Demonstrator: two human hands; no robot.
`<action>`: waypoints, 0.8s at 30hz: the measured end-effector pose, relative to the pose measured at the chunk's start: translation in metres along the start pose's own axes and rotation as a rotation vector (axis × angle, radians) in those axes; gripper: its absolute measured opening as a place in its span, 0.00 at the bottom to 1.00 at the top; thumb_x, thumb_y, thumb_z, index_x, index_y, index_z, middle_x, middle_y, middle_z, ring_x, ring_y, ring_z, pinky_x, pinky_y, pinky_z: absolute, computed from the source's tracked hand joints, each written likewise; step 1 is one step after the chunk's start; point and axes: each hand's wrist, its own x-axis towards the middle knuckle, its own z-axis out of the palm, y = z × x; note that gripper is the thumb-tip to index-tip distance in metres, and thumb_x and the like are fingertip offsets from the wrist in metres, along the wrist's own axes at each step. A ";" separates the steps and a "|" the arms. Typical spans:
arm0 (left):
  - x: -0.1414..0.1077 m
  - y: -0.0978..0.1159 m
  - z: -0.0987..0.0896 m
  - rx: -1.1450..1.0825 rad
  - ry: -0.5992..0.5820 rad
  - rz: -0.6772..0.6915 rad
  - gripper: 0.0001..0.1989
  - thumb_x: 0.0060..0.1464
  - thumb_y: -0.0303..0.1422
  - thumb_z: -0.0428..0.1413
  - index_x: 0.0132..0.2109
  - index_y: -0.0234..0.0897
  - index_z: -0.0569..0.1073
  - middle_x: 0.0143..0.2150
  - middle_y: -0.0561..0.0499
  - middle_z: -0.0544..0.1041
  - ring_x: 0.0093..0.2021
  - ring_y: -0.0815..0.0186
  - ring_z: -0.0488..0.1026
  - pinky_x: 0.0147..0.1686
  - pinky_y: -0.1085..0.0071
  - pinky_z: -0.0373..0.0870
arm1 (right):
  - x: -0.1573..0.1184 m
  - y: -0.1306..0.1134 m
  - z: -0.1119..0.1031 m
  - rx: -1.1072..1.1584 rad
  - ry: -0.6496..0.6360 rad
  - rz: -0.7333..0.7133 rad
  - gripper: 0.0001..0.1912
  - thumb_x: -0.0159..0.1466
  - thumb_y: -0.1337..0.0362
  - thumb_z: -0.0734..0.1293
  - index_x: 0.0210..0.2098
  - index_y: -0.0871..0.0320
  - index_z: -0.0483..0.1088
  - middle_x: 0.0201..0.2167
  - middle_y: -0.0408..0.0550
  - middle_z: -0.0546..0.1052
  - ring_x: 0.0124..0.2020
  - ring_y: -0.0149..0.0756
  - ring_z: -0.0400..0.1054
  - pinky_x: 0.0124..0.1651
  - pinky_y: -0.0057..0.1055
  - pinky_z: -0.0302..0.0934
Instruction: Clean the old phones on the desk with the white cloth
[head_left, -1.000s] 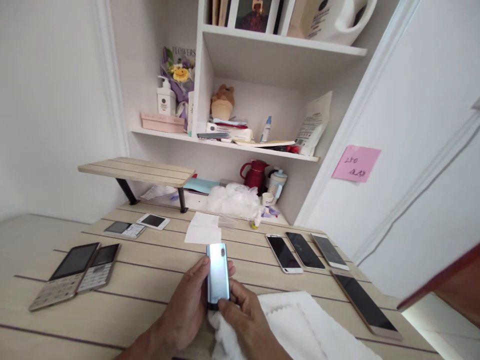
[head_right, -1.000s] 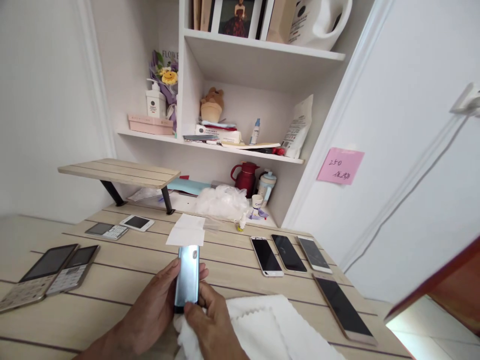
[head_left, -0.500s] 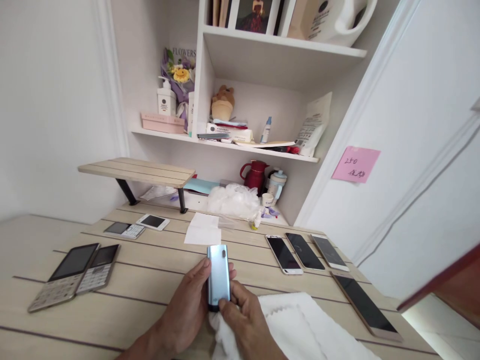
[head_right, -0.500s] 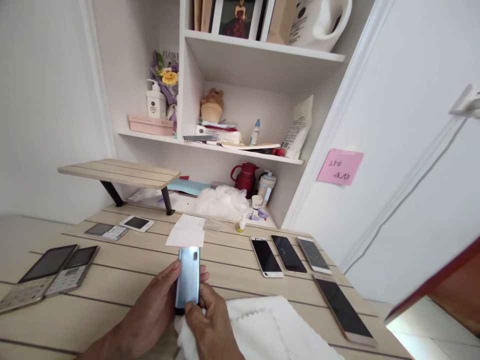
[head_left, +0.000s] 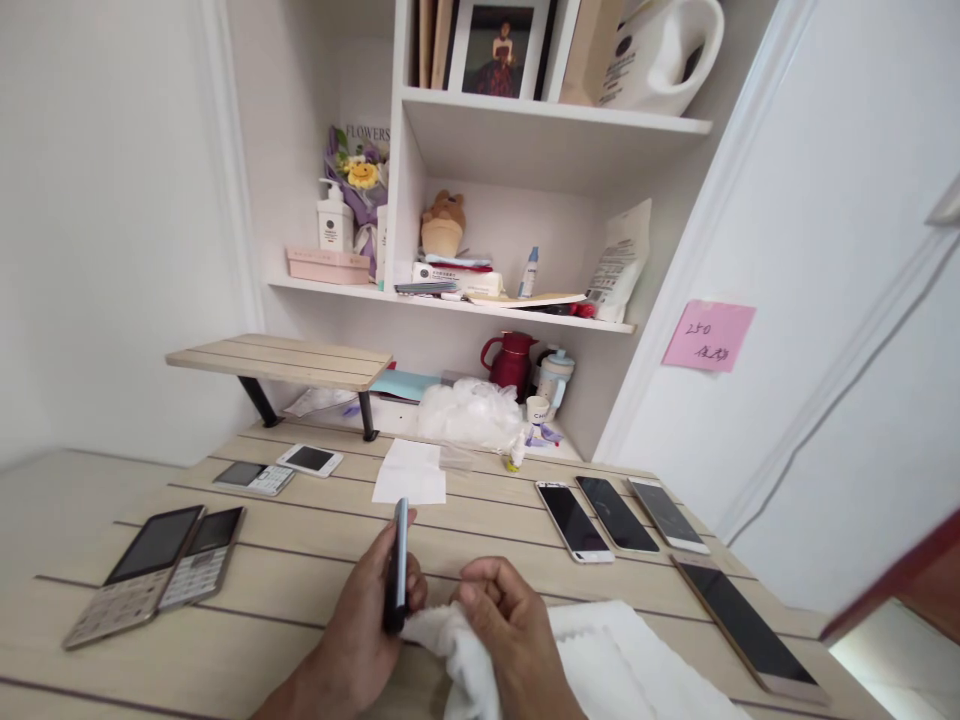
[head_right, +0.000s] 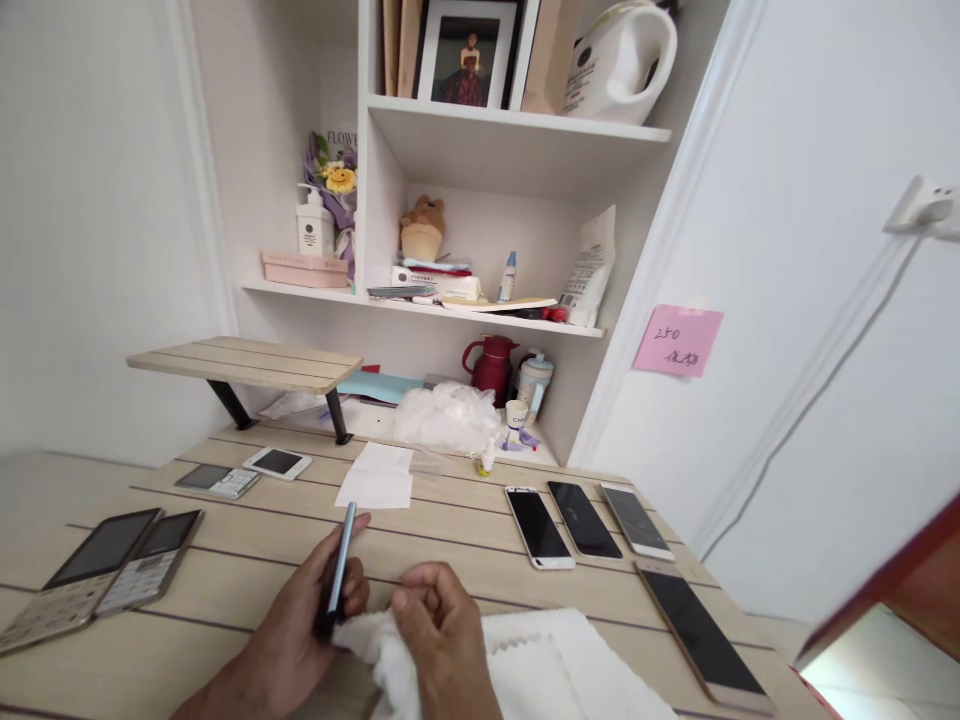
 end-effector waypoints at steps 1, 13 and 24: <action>0.000 -0.001 0.001 -0.030 -0.007 -0.017 0.18 0.58 0.44 0.58 0.52 0.43 0.71 0.17 0.61 0.63 0.17 0.72 0.59 0.18 0.77 0.55 | 0.000 -0.002 0.000 -0.003 0.043 -0.007 0.22 0.59 0.47 0.74 0.37 0.59 0.69 0.25 0.40 0.69 0.23 0.28 0.58 0.25 0.25 0.52; -0.003 -0.016 -0.005 -0.091 -0.277 -0.311 0.23 0.60 0.50 0.52 0.38 0.32 0.77 0.19 0.52 0.70 0.17 0.69 0.66 0.15 0.77 0.55 | 0.000 -0.018 -0.013 -0.297 0.193 -0.205 0.16 0.64 0.51 0.70 0.42 0.57 0.77 0.42 0.53 0.78 0.38 0.44 0.74 0.38 0.35 0.70; -0.003 -0.010 -0.004 -0.233 -0.268 -0.378 0.23 0.57 0.46 0.59 0.50 0.31 0.78 0.34 0.45 0.82 0.38 0.58 0.80 0.39 0.69 0.74 | -0.001 0.012 -0.004 -0.986 -0.101 -0.843 0.27 0.65 0.75 0.62 0.63 0.53 0.66 0.56 0.57 0.73 0.54 0.47 0.70 0.55 0.42 0.69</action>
